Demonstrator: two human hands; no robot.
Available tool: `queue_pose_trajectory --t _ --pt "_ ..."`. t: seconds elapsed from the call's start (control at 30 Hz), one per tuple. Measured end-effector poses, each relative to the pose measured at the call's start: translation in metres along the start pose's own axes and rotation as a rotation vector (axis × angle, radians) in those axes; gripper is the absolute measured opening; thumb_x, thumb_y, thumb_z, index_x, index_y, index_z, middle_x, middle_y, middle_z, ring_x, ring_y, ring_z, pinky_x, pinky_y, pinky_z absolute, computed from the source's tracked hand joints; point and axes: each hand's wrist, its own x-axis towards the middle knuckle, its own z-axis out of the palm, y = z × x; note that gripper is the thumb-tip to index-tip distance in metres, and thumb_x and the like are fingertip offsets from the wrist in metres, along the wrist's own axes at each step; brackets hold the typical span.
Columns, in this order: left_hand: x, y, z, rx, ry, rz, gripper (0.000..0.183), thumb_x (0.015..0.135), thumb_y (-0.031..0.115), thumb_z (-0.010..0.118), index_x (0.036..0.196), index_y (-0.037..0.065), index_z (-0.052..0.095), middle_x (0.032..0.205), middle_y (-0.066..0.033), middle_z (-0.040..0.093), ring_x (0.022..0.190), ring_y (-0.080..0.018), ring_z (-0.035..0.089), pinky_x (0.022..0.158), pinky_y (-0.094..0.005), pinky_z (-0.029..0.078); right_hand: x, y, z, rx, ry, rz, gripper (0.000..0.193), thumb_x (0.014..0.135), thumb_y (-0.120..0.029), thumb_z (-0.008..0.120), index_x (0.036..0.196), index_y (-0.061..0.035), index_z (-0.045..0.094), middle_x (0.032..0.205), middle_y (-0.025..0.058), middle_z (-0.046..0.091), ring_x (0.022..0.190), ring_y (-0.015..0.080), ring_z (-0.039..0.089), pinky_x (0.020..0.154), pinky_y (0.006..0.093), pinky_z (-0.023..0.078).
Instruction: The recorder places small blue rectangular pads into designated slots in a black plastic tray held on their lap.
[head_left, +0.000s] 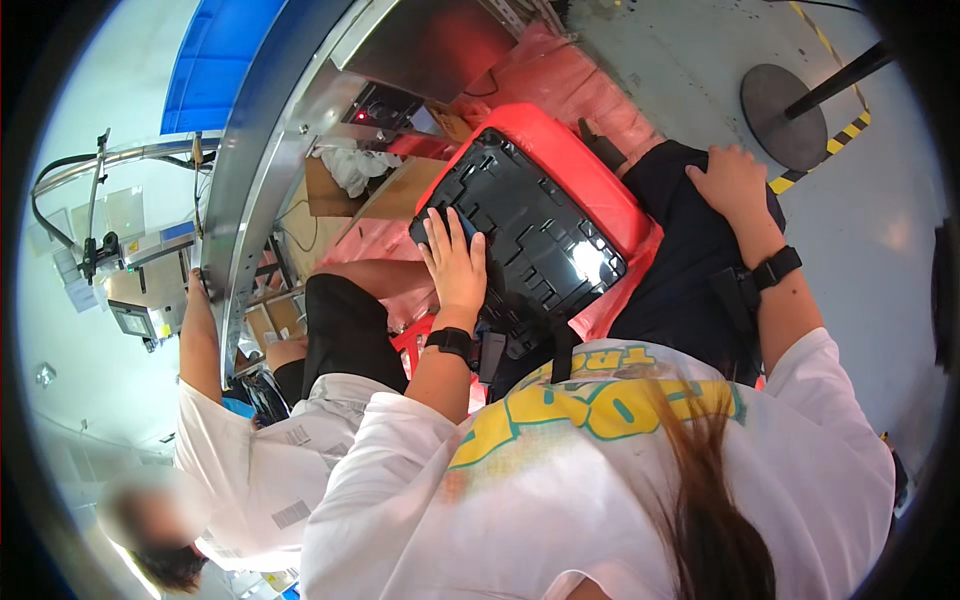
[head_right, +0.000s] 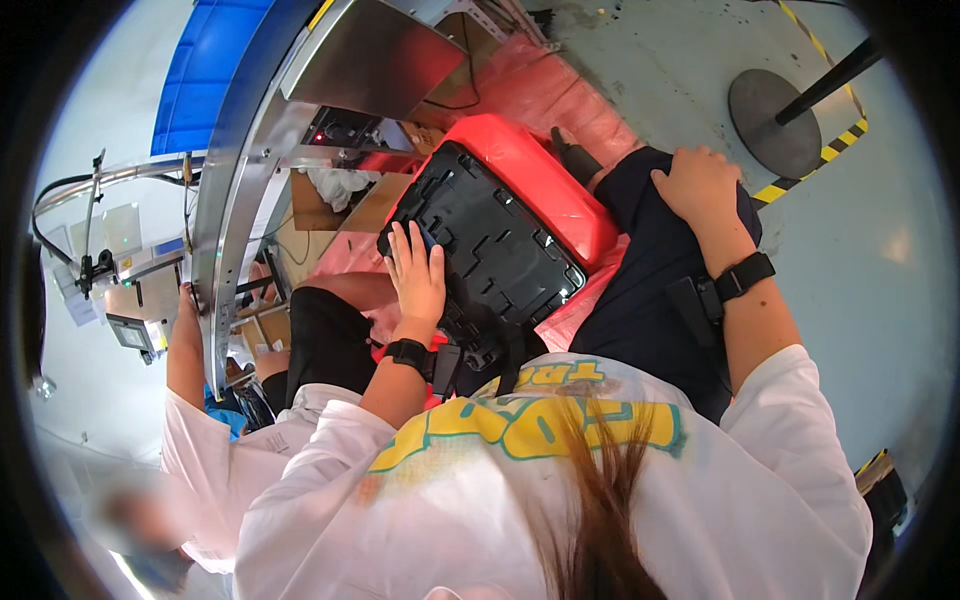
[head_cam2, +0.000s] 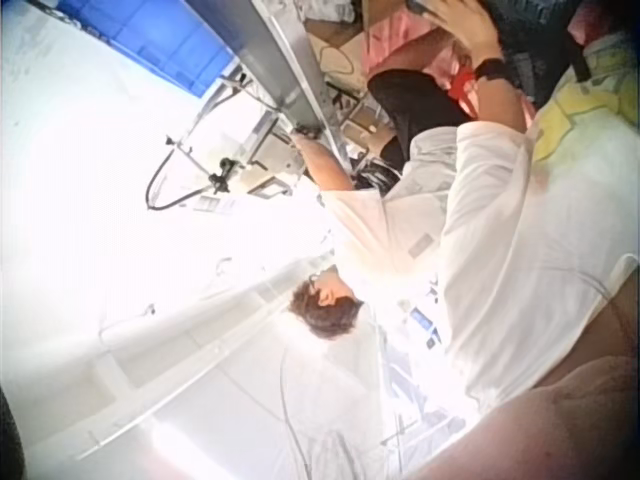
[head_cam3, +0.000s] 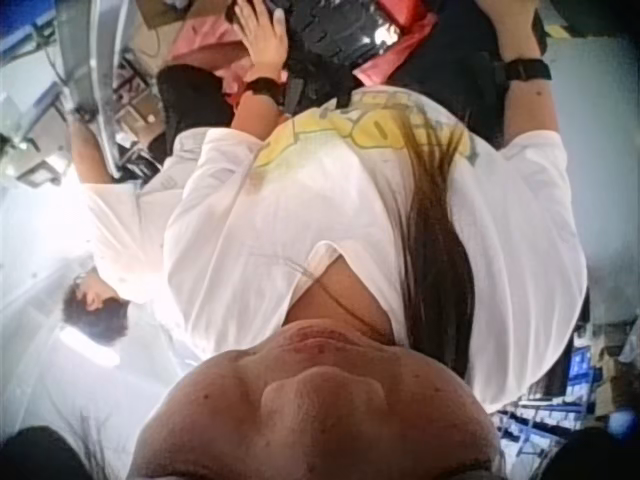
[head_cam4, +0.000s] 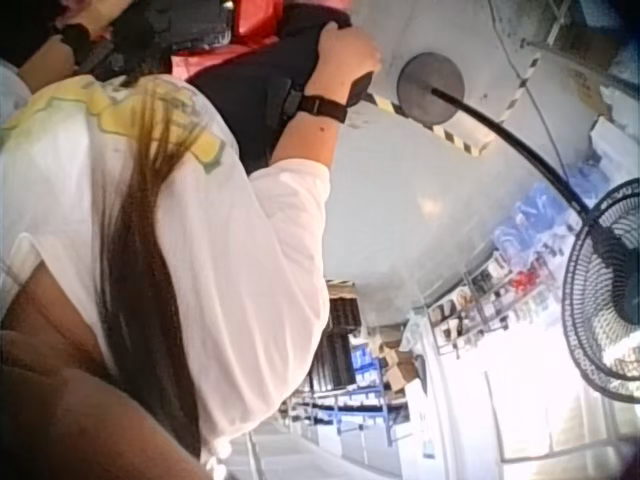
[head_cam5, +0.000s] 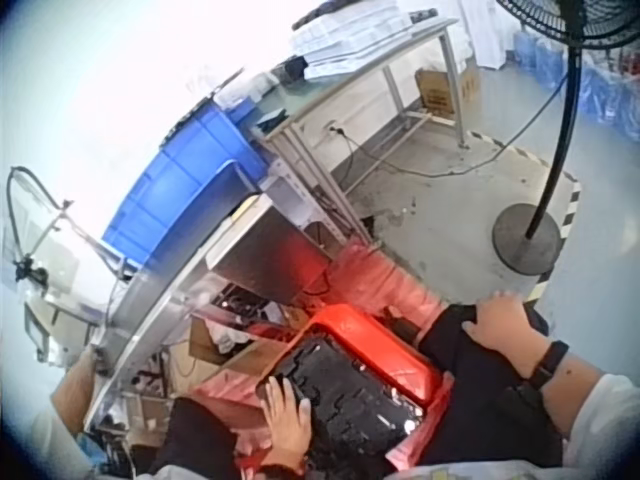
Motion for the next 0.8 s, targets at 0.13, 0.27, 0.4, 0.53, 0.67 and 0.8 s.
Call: queue_pose_trajectory --t 0.13,0.27,0.4,0.53,0.67,0.8 --pt "0.001 0.003 -0.005 0.094 0.027 -0.030 0.056 0.092 0.037 0.041 0.141 0.012 0.028 0.147 -0.0221 0.010 0.135 -0.0404 0.012 0.107 -0.0532 0.015 0.000 0.003 0.003 0.008 0.016 -0.009 0.046 0.078 -0.046 0.058 0.100 -0.0050 0.063 0.100 0.0158 0.059 0.098 0.0328 0.056 0.079 0.0473 0.044" --pt "0.003 0.002 -0.008 0.029 0.029 -0.056 0.054 0.091 0.034 0.045 0.139 0.013 0.031 0.145 -0.0252 0.013 0.134 -0.0434 0.014 0.106 -0.0531 0.018 -0.001 0.003 -0.001 0.022 0.002 -0.001 0.047 0.078 -0.046 0.057 0.100 -0.0047 0.063 0.101 0.0165 0.059 0.099 0.0331 0.056 0.079 0.0477 0.044" --pt "0.003 -0.003 -0.010 -0.126 0.145 -0.052 0.056 0.089 0.030 0.052 0.136 0.006 0.034 0.142 -0.0285 0.018 0.130 -0.0446 0.021 0.104 -0.0504 0.024 0.000 0.002 0.001 0.033 0.007 -0.004 0.046 0.078 -0.045 0.058 0.100 -0.0044 0.063 0.101 0.0166 0.059 0.099 0.0338 0.055 0.079 0.0478 0.044" --pt "0.000 -0.001 -0.004 -0.160 0.197 -0.125 0.058 0.087 0.030 0.055 0.134 0.001 0.035 0.140 -0.0298 0.020 0.128 -0.0454 0.025 0.104 -0.0477 0.026 0.000 0.004 0.002 0.048 0.016 -0.019 0.046 0.078 -0.045 0.058 0.099 -0.0043 0.063 0.101 0.0168 0.059 0.099 0.0341 0.055 0.079 0.0479 0.044" --pt "-0.001 -0.004 0.001 -0.125 0.174 -0.151 0.061 0.086 0.032 0.056 0.133 0.000 0.035 0.139 -0.0304 0.023 0.126 -0.0457 0.028 0.104 -0.0474 0.027 -0.001 0.003 -0.001 0.051 -0.006 -0.004 0.047 0.078 -0.045 0.058 0.100 -0.0041 0.063 0.101 0.0168 0.059 0.099 0.0342 0.055 0.080 0.0483 0.043" --pt "0.003 -0.011 -0.007 -0.026 0.121 -0.107 0.059 0.087 0.032 0.056 0.132 0.000 0.036 0.134 -0.0301 0.030 0.122 -0.0456 0.032 0.103 -0.0469 0.028 -0.001 0.003 -0.002 0.049 0.000 -0.012 0.047 0.078 -0.045 0.057 0.100 -0.0039 0.063 0.102 0.0168 0.059 0.100 0.0340 0.055 0.079 0.0487 0.043"
